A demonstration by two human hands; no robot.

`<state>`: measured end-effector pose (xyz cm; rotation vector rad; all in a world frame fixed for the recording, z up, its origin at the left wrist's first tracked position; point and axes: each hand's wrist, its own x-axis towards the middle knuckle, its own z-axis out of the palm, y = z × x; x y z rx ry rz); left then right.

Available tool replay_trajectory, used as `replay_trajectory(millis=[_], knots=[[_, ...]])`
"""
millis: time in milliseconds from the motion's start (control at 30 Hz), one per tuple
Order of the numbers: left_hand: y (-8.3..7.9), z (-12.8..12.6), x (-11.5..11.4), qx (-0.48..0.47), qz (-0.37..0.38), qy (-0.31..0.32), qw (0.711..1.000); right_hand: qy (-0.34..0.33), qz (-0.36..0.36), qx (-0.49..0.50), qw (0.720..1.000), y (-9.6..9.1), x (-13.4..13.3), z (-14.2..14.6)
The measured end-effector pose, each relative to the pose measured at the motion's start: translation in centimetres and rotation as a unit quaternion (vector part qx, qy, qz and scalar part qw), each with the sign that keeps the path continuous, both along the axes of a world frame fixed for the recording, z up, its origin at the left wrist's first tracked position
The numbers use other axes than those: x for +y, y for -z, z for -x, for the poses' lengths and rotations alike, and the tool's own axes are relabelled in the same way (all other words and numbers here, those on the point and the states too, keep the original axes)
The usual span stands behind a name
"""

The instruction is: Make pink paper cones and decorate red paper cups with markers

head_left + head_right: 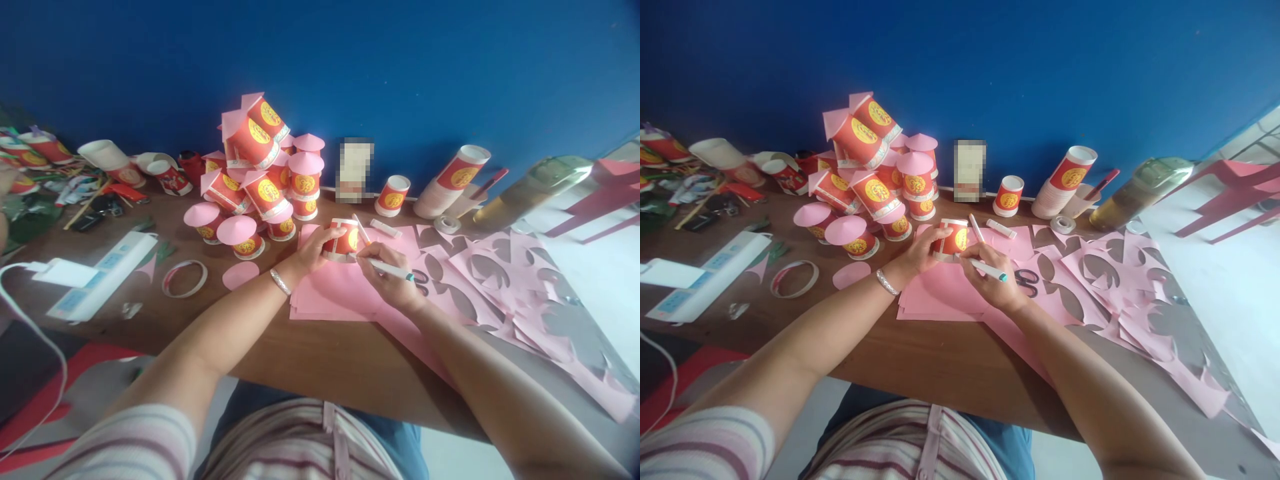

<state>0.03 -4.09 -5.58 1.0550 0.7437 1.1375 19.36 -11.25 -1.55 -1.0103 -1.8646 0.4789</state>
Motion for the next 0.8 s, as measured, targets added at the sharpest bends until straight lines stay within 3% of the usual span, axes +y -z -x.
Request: replay_trajectory(millis=[167,467,800], knots=[[-0.1,-0.1,0.0,-0.015,0.027,0.048,0.998,0.016,-0.001,0.008,1.0,0.2,0.1,0.0],[-2.9,-0.5,-1.3,-0.081,0.06,0.128,0.987,0.03,-0.006,0.014,0.999,-0.3,-0.1,-0.2],[-2.2,-0.6,-1.0,-0.085,0.043,0.097,0.991,-0.008,-0.011,0.001,1.0,-0.4,-0.2,0.1]])
